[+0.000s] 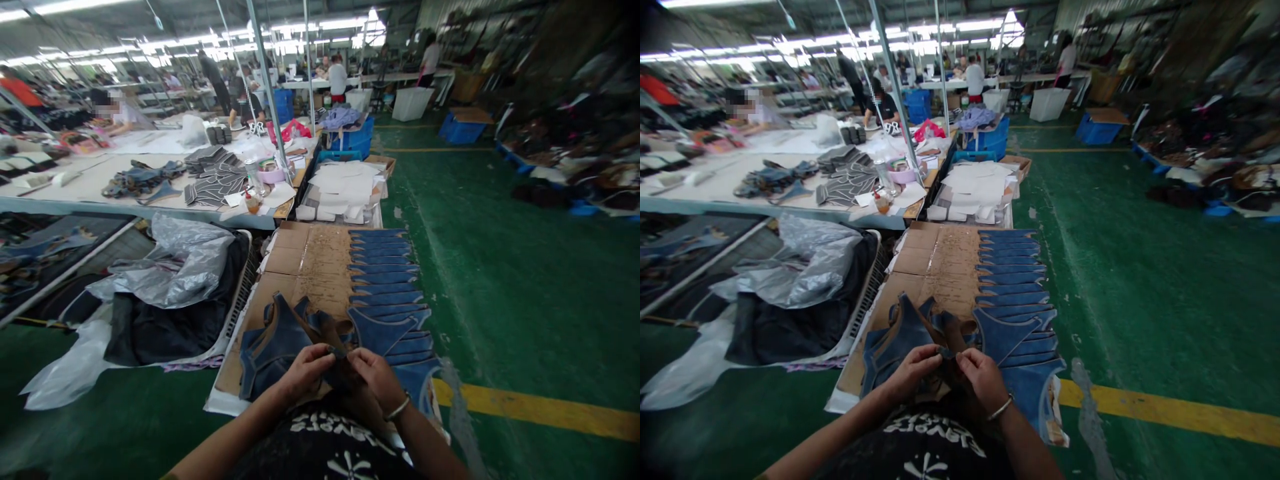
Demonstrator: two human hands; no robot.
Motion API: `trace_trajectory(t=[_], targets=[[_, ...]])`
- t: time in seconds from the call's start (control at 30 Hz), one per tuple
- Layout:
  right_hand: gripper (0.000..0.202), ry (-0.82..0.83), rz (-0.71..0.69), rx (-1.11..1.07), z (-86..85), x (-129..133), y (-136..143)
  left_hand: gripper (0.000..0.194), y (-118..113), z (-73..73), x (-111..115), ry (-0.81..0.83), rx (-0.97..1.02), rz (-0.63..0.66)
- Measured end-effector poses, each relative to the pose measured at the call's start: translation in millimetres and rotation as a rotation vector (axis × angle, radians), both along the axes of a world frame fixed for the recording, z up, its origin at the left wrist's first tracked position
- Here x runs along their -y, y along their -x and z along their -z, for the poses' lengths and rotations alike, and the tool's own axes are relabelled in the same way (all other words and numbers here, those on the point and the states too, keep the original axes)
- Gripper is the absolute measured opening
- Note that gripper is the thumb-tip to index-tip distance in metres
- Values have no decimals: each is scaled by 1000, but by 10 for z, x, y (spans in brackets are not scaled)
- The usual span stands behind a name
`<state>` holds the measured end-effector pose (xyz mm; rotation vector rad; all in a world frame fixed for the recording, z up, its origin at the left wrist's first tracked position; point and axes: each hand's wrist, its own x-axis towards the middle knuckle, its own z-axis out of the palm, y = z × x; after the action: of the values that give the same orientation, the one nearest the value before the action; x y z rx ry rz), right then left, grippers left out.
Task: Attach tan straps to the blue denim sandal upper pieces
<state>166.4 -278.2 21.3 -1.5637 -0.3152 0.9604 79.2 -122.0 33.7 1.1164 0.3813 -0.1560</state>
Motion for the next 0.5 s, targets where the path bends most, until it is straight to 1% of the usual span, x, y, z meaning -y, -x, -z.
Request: trace_trajectory(t=[0.07, 0.13, 0.27, 0.37, 0.43, 0.5], targets=[[27, 34, 23, 160, -57, -7, 37, 29, 40, 32, -26, -2, -9, -22], [24, 28, 26, 255, -133, -21, 71, 27, 67, 58, -41, 25, -15, -53], [19, 34, -30, 449, -255, -78, 124, 24, 81, 55, -43, 73, -30, -85], [16, 80, -60, 612, -286, -129, 146, 22, 86, 22, -36, 9, -39, -83], [17, 119, -76, 661, -289, -155, 159, 21, 97, 13, -29, -58, -32, -79], [23, 140, -88, 665, -286, -175, 172, 19, 112, 23, -20, -106, -18, -80]])
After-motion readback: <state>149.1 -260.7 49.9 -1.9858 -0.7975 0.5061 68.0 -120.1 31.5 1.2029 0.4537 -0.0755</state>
